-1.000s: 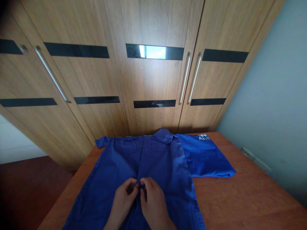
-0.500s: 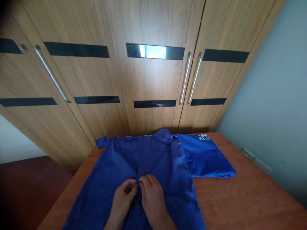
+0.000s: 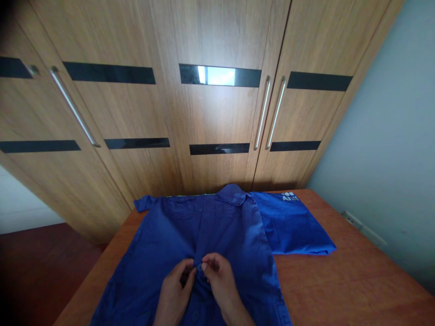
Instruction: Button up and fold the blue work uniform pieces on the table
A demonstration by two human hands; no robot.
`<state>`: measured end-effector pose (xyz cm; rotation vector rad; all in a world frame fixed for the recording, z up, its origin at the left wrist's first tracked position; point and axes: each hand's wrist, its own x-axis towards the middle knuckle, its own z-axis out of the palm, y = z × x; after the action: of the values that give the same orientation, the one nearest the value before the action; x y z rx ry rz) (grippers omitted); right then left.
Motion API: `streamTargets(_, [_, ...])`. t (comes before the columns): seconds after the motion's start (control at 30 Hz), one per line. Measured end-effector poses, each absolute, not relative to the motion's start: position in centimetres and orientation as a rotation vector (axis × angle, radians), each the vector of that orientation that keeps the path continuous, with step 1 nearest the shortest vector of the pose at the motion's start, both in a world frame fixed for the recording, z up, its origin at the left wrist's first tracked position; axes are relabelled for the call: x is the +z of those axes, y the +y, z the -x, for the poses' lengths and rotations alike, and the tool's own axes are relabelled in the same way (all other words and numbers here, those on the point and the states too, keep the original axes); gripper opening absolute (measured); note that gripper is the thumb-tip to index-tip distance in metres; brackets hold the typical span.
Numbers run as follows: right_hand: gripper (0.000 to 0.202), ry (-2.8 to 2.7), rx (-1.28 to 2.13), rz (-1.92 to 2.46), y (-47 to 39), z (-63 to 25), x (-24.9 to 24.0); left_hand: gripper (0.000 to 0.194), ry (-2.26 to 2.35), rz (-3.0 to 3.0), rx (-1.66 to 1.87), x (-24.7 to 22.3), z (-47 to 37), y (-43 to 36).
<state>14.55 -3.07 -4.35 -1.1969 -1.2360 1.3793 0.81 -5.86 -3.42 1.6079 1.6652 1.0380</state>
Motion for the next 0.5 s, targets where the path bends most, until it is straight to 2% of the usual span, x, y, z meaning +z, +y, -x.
streamTargets(0.13, [0.013,-1.456,1.243,1.226,-3.6,-15.0,-4.5,0.027,1.648,-1.623,0.91,-4.2,-0.3,-6.3])
streamTargets(0.37, [0.026,-1.755,1.07,1.334,-5.8,-15.5,-3.9,0.04,1.569,-1.785,0.579,-3.6,0.7,-7.9])
streamTargets(0.5, [0.034,-1.862,0.998,1.378,-6.8,-15.7,-3.8,0.033,1.543,-1.874,0.512,-1.6,0.7,-7.8])
